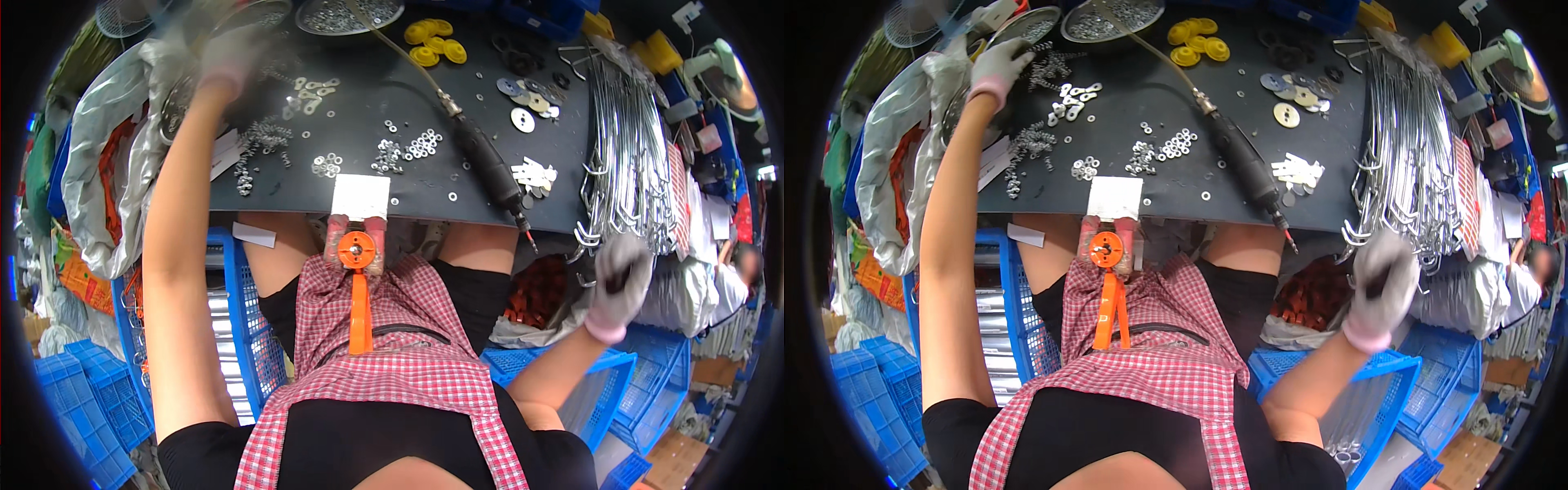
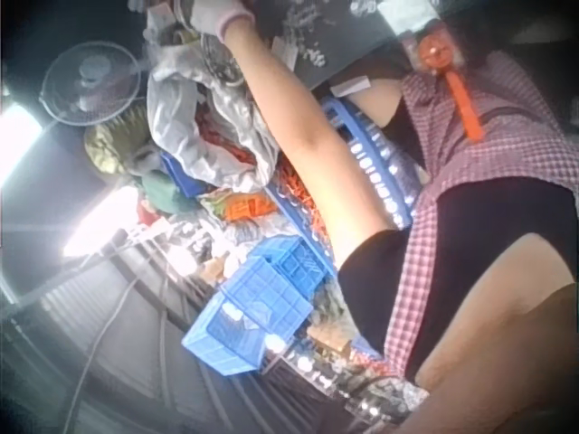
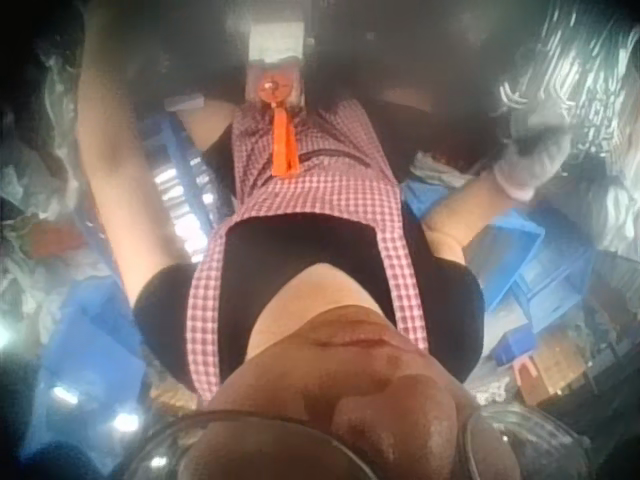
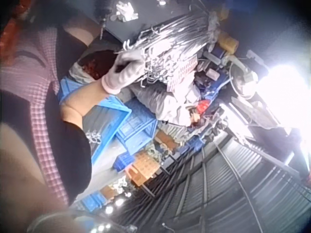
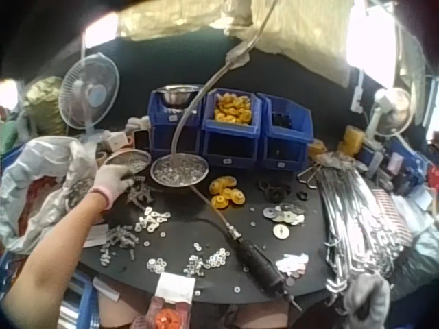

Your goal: The person assembles mechanical components by attaching a metal tube to a specialized frame, securing the parts with an electric screwdriver.

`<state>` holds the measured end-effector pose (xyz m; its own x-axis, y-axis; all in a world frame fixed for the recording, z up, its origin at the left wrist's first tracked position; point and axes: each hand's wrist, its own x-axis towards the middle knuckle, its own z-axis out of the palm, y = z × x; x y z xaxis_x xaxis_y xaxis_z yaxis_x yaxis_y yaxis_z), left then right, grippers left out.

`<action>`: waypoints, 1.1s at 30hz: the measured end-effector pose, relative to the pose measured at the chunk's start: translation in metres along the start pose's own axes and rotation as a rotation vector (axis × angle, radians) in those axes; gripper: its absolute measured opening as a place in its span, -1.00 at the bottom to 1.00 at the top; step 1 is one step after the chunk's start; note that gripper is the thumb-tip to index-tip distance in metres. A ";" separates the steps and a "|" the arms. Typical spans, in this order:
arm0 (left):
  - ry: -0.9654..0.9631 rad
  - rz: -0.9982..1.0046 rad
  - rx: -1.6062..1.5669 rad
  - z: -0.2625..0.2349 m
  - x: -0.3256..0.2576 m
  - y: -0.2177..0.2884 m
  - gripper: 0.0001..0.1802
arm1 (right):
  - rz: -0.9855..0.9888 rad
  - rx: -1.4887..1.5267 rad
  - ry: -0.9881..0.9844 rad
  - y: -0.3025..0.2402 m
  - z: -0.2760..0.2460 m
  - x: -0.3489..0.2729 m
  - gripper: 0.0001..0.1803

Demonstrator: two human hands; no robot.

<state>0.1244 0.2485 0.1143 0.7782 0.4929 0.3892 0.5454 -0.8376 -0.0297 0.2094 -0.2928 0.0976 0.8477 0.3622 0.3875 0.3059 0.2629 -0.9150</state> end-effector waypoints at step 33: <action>-0.108 0.150 -0.714 -0.086 -0.221 0.117 -0.82 | 1.601 -0.095 0.212 0.417 -0.358 -0.252 -0.58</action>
<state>-0.0104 0.0212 0.1041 0.8748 0.3510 0.3341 0.1241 -0.8287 0.5458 0.2788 -0.5950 -0.4213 0.3460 0.0705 -0.9356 -0.8873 -0.2994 -0.3507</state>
